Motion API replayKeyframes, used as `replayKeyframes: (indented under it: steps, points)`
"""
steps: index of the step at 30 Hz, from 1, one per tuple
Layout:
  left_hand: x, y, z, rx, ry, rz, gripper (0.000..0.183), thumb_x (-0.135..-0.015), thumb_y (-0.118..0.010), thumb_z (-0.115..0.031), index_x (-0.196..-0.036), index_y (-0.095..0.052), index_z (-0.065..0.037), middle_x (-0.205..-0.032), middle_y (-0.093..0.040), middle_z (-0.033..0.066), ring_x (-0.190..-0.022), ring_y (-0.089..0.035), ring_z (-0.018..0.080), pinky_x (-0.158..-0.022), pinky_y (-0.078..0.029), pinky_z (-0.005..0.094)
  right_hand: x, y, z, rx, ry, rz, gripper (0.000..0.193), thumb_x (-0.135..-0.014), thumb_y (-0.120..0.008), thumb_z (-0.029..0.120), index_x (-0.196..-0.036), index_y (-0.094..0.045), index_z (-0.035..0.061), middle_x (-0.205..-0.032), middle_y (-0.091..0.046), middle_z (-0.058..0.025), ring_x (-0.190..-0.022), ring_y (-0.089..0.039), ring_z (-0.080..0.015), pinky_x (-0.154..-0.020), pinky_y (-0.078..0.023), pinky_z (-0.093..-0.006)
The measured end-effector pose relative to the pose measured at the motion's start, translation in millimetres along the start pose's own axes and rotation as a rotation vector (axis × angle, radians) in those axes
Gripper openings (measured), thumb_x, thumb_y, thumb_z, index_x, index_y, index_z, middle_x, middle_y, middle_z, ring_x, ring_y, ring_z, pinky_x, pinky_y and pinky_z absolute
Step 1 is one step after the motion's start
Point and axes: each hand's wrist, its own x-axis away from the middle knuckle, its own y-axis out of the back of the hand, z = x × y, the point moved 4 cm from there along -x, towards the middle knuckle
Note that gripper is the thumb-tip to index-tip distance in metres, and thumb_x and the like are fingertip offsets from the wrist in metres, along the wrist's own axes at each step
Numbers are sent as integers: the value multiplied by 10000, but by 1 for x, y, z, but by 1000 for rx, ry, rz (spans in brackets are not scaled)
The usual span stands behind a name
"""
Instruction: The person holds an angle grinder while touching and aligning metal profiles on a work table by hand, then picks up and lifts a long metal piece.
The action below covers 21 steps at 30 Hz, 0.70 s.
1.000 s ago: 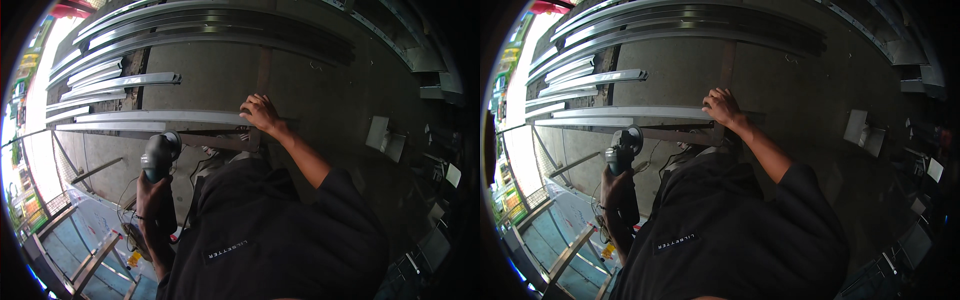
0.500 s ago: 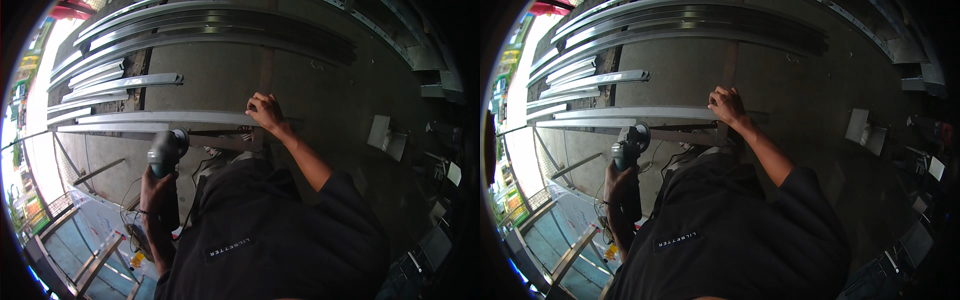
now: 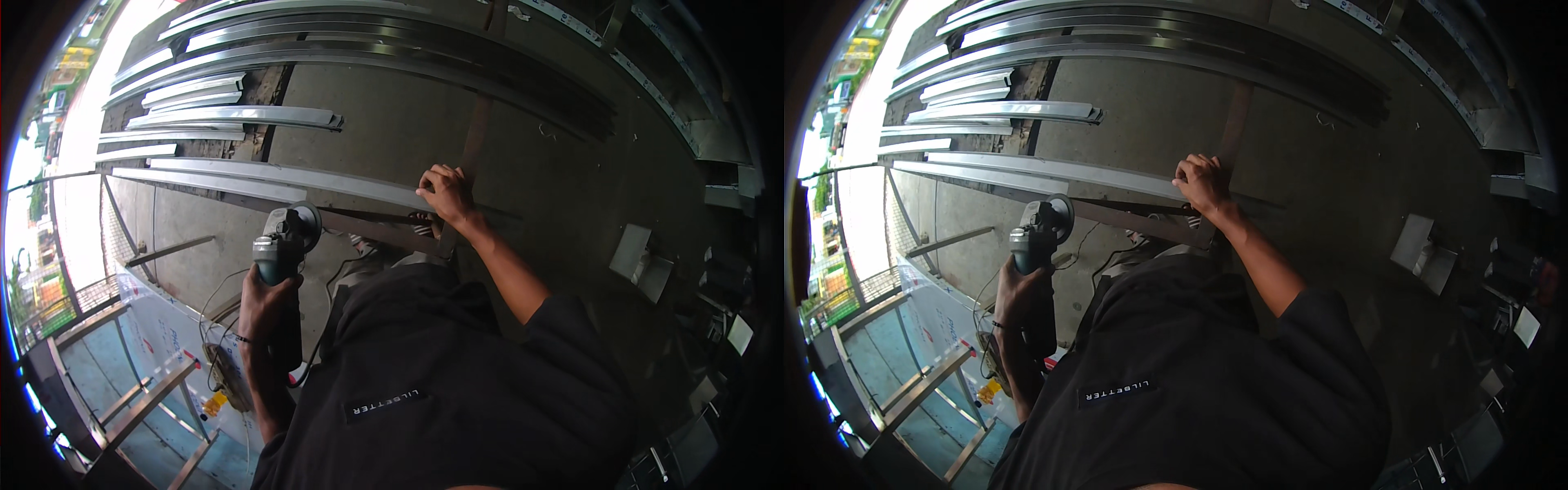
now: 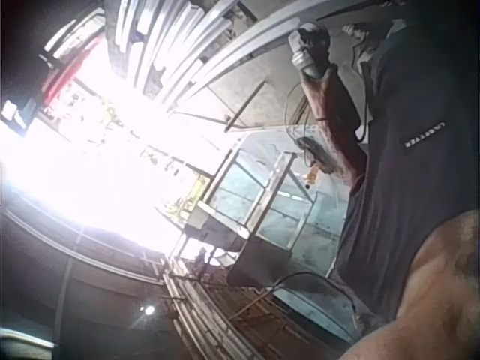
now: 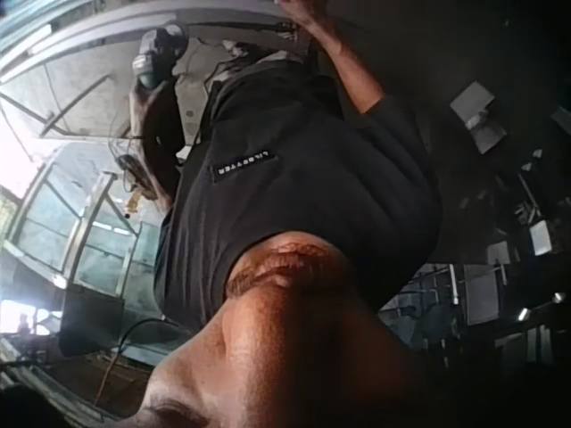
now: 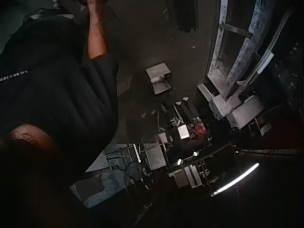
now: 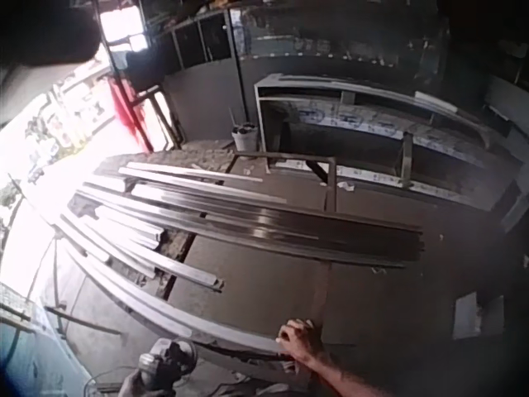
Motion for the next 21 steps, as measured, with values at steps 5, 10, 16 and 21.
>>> replayKeyframes:
  steps: [5, 10, 16, 21]
  points:
    - [2, 10, 6, 41, 10, -30, 361, -834, -785, -179, -1082, -617, 22, -779, -658, 68, -621, -661, 156, -567, -545, 324, -6, -13, 1, -31, 30, 8, 152, -841, -816, 250, -863, -740, 120, -930, -681, -41, -1046, -655, -250, -924, -430, -427]
    - [1, 21, 30, -1, 15, -73, 442, -799, -799, -199, -1141, -648, 38, -863, -690, 84, -728, -649, 162, -674, -538, 324, -10, -14, 5, 37, 18, 6, 163, -831, -832, 249, -862, -734, 122, -932, -685, -42, -1030, -657, -251, -907, -433, -432]
    - [5, 36, 47, 37, 22, -117, 455, -788, -798, -204, -1145, -658, 40, -911, -707, 103, -783, -660, 180, -727, -545, 337, -15, -9, 17, 94, -21, -34, 167, -823, -846, 238, -849, -724, 126, -904, -683, -37, -991, -664, -255, -880, -435, -435]
    - [10, 50, 58, 92, 22, -149, 480, -778, -805, -204, -1157, -654, 48, -944, -712, 109, -810, -666, 184, -753, -549, 339, -32, -8, 39, 53, -31, -25, 171, -858, -812, 258, -880, -722, 115, -933, -691, -42, -992, -669, -279, -893, -440, -445]
